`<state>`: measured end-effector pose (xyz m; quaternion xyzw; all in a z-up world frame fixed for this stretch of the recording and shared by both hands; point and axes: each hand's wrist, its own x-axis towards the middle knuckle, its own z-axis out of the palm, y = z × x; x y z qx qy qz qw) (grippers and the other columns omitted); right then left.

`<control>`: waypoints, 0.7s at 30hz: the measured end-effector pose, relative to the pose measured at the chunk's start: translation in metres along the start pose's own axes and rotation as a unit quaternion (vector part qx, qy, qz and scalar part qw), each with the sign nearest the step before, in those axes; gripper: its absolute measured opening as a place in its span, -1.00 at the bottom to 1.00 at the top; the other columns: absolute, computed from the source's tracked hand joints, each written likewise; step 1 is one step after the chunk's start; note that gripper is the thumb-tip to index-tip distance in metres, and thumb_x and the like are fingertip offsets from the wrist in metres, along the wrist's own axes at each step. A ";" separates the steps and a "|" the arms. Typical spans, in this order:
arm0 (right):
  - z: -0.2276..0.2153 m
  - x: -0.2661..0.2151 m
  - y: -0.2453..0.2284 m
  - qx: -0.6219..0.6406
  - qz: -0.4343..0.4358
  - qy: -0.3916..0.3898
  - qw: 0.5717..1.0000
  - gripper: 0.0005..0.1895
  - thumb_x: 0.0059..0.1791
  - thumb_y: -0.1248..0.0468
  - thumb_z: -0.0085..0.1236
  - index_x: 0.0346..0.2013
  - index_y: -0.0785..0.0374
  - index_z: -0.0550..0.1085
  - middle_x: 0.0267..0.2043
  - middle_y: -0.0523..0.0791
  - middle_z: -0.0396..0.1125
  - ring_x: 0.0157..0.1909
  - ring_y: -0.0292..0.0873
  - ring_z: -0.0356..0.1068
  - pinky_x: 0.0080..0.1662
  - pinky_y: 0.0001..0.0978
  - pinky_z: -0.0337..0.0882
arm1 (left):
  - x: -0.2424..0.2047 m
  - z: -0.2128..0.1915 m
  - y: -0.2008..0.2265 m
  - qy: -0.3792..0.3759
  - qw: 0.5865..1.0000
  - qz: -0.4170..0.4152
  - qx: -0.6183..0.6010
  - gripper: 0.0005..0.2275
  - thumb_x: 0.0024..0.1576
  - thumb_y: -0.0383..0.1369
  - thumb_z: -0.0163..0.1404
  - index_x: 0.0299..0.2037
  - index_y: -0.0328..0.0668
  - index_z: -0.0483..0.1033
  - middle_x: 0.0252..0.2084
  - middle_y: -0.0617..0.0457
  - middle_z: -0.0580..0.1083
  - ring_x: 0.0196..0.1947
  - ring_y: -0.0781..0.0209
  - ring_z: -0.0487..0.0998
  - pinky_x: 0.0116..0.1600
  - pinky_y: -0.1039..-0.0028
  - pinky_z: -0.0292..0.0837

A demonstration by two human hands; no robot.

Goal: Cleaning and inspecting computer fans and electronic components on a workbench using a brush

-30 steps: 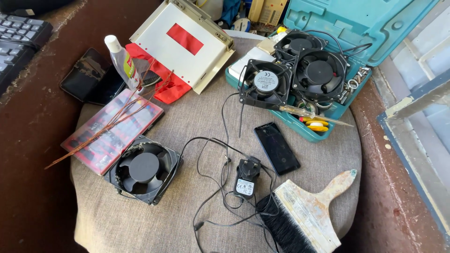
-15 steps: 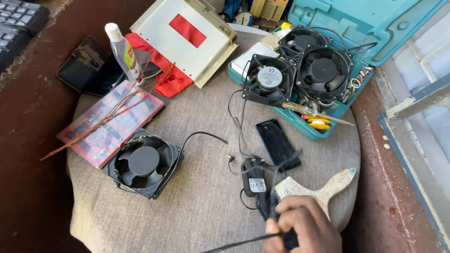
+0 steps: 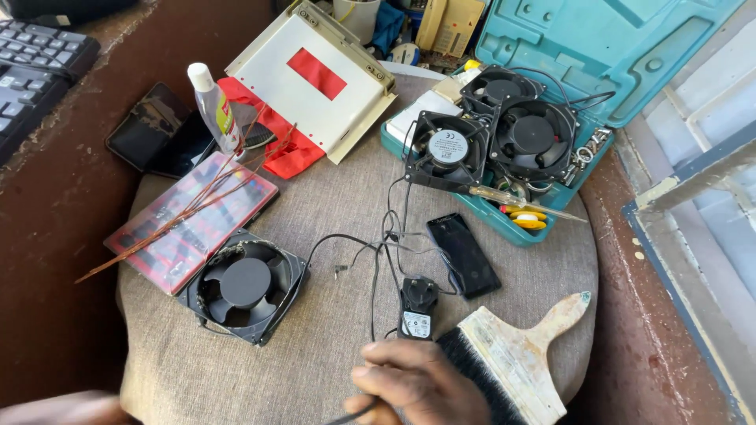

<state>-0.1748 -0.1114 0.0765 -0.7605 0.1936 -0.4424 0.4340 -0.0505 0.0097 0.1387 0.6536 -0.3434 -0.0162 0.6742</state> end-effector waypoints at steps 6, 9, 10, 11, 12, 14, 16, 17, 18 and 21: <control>0.006 0.017 -0.010 -0.141 -0.068 -0.031 0.987 -0.84 -0.03 0.26 0.35 -0.15 0.05 0.67 -0.07 -0.17 0.60 -0.13 -0.30 0.71 -0.10 -0.51 0.77 | -0.022 0.005 -0.094 -0.159 0.982 0.003 -0.106 -0.87 0.13 -0.39 0.21 -0.26 -0.16 0.51 0.11 -0.27 0.74 0.07 0.10 0.86 0.04 0.51 0.74; -0.015 0.014 0.013 -0.110 -0.081 -0.017 0.990 -0.50 -0.12 0.52 0.38 0.04 -0.01 0.57 0.06 -0.11 0.54 -0.21 -0.40 0.68 -0.11 -0.66 0.66 | -0.033 0.008 -0.091 -0.112 0.988 -0.103 0.018 -0.83 -0.01 -0.29 0.33 -0.53 0.01 0.58 -0.63 0.24 0.80 -0.68 0.54 0.67 -0.52 0.71 0.51; -0.026 0.020 0.025 -0.110 -0.084 -0.014 0.990 -0.50 -0.12 0.52 0.38 0.04 -0.01 0.57 0.06 -0.11 0.54 -0.21 -0.40 0.68 -0.11 -0.66 0.66 | -0.040 0.000 -0.115 -0.112 0.989 -0.098 0.018 -0.83 -0.01 -0.29 0.33 -0.53 0.01 0.58 -0.63 0.24 0.80 -0.68 0.54 0.67 -0.52 0.71 0.51; -0.037 0.025 0.038 -0.158 -0.062 0.001 0.985 -0.57 -0.09 0.38 0.37 0.06 0.00 0.58 0.10 -0.14 0.54 -0.02 -0.29 0.64 0.02 -0.51 0.60 | -0.046 -0.008 -0.139 -0.108 0.987 -0.121 0.021 -0.84 -0.02 -0.30 0.35 -0.52 -0.06 0.62 -0.62 0.18 0.77 -0.66 0.44 0.69 -0.48 0.66 0.52; -0.047 0.025 0.049 -0.205 -0.033 0.011 0.978 -0.60 -0.06 0.24 0.36 0.08 0.02 0.58 0.15 -0.16 0.55 0.17 -0.19 0.60 0.16 -0.36 0.55 | -0.059 -0.020 -0.161 -0.103 0.983 -0.150 0.026 -0.85 -0.03 -0.31 0.37 -0.52 -0.12 0.67 -0.60 0.12 0.75 -0.65 0.34 0.72 -0.45 0.60 0.54; -0.065 0.041 0.062 -0.250 0.015 0.016 0.968 -0.54 -0.04 0.19 0.31 0.16 0.13 0.51 0.20 -0.10 0.46 0.23 -0.11 0.51 0.18 -0.24 0.53 | -0.047 -0.023 -0.149 -0.100 0.985 -0.109 -0.089 -0.83 0.03 -0.35 0.32 -0.35 -0.23 0.60 -0.58 -0.05 0.71 -0.65 0.21 0.76 -0.49 0.56 0.62; -0.071 0.059 0.074 -0.300 0.060 0.028 0.952 -0.45 -0.01 0.14 0.27 0.24 0.25 0.45 0.26 -0.03 0.37 0.28 -0.04 0.42 0.21 -0.12 0.51 | -0.037 -0.032 -0.143 -0.101 0.970 -0.061 -0.211 -0.77 0.09 -0.39 0.27 -0.18 -0.35 0.53 -0.56 -0.23 0.67 -0.65 0.07 0.79 -0.54 0.51 0.70; -0.069 0.069 0.080 -0.288 0.147 -0.003 0.946 -0.28 -0.04 0.05 0.29 0.37 0.18 0.33 0.34 -0.08 0.33 0.38 -0.07 0.32 0.27 -0.09 0.39 | -0.034 -0.037 -0.144 -0.092 0.985 -0.069 -0.126 -0.80 0.11 -0.32 0.21 -0.26 -0.27 0.50 -0.58 -0.15 0.71 -0.70 0.18 0.77 -0.57 0.57 0.68; -0.069 0.074 0.084 -0.274 0.235 -0.037 0.932 -0.10 -0.07 -0.05 0.31 0.49 0.11 0.21 0.42 -0.13 0.29 0.47 -0.09 0.23 0.33 -0.05 0.28 | -0.036 -0.044 -0.143 -0.082 0.992 -0.081 -0.040 -0.81 0.13 -0.26 0.15 -0.34 -0.19 0.47 -0.61 -0.07 0.74 -0.74 0.29 0.75 -0.61 0.62 0.65; -0.056 0.094 0.094 -0.219 0.263 -0.119 0.932 0.00 -0.05 -0.06 0.28 0.60 0.01 0.04 0.42 0.01 0.33 0.44 0.00 0.34 0.12 -0.14 0.59 | -0.025 -0.044 -0.138 -0.125 0.987 -0.034 -0.095 -0.78 0.07 -0.29 0.22 -0.19 -0.20 0.52 -0.57 -0.09 0.71 -0.68 0.29 0.77 -0.53 0.63 0.67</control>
